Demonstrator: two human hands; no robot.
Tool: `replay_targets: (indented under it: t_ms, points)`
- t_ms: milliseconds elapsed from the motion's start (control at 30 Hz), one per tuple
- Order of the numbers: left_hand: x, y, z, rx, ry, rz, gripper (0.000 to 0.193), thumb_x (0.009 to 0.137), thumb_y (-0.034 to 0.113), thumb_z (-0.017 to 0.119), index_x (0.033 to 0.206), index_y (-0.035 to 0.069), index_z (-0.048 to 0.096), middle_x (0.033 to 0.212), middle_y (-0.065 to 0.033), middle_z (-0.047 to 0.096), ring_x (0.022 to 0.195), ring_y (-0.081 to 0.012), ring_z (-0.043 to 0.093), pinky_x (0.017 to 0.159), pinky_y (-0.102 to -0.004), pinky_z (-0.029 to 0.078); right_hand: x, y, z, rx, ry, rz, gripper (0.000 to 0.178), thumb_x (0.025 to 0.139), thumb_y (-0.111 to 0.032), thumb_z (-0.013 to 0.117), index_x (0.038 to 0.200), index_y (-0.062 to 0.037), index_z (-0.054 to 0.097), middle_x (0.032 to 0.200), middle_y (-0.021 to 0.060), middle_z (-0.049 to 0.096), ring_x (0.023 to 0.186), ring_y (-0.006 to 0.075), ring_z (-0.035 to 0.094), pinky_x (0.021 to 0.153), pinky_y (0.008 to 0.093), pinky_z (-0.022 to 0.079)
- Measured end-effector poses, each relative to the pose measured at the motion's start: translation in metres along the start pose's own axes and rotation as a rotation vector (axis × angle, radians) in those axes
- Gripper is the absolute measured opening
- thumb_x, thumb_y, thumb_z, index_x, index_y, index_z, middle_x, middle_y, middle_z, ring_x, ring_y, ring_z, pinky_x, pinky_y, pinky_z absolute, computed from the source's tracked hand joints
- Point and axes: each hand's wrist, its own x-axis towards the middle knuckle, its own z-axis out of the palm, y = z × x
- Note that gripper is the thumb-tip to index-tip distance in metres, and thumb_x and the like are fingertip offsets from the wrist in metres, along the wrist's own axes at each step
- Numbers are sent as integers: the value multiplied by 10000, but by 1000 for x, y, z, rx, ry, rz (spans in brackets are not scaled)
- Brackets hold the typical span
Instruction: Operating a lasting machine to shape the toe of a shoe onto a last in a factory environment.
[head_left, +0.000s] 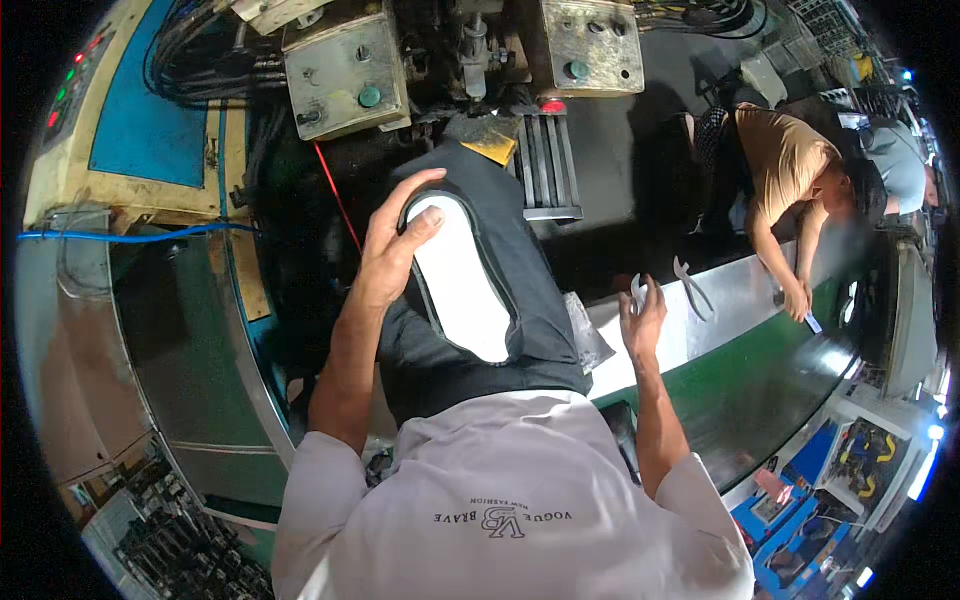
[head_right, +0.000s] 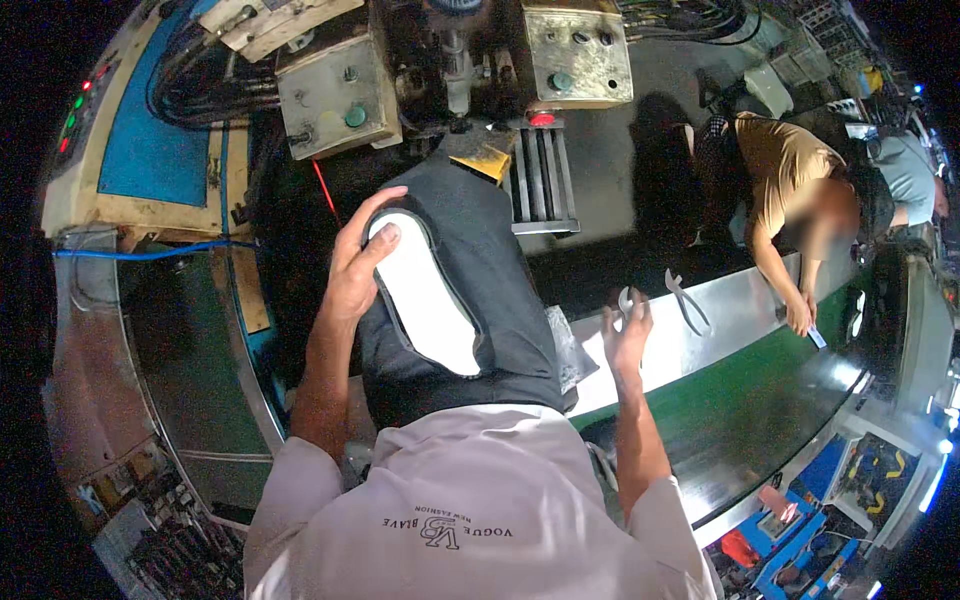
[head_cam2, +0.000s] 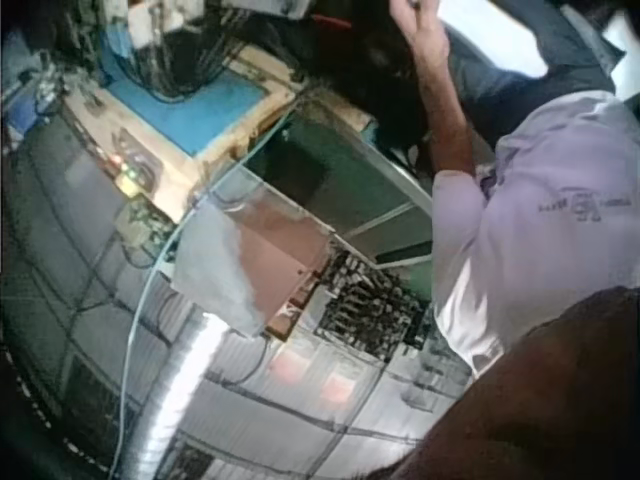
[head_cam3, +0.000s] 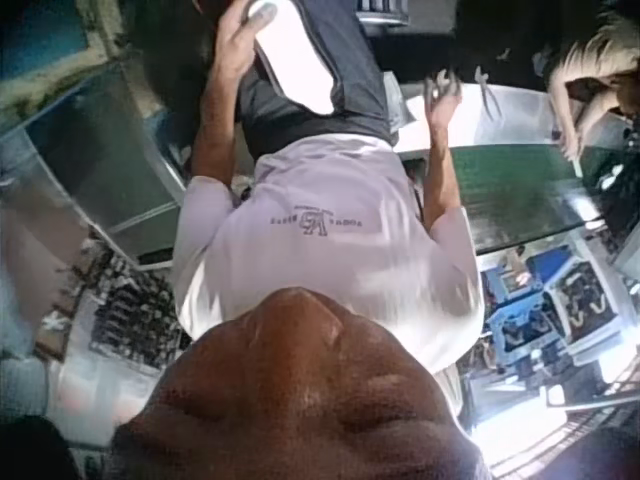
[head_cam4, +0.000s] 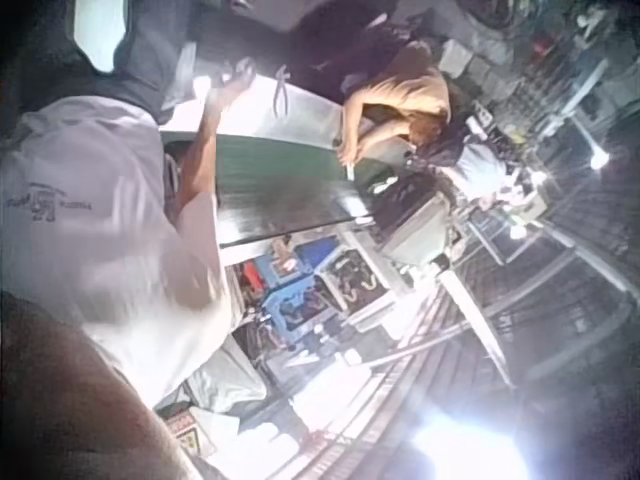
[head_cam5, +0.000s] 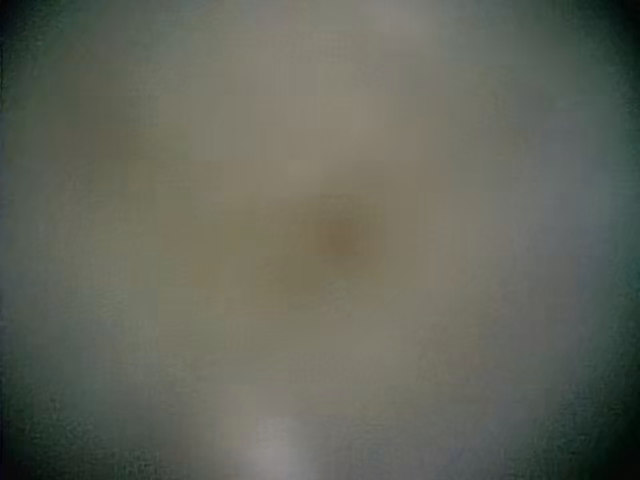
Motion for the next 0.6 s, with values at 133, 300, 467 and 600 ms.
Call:
replay_targets:
  t_ms: [133,300,467,600]
  points:
    - [12,1,11,174,11,-38,528,1028,273,753,1491,60,613,1270,-95,695,1138,-157,649,1006,-300,518,-51,100,21,-272,-23,175,686,961,-337,781,1525,-35,533,1415,283,579,1312,473,552,1140,570,432]
    - [25,-11,27,196,49,-65,554,1010,310,788,1477,62,622,1254,-111,712,1142,-175,659,996,-325,542,-68,124,18,-201,1,-20,428,996,-265,699,1302,33,679,1182,242,672,1138,442,616,960,555,492]
    - [31,-20,38,218,116,-116,561,1006,322,793,1463,42,628,1222,-134,739,1111,-185,689,974,-334,558,-47,99,-8,310,-162,214,443,1045,-334,605,1229,63,676,968,215,698,829,364,667,762,478,541]
    - [38,-24,38,306,117,-130,567,1013,341,785,1455,22,632,1221,-154,755,1110,-208,701,973,-336,559,-4,20,-46,776,-447,466,413,1089,-322,634,1231,63,674,834,65,669,689,161,637,637,309,528]
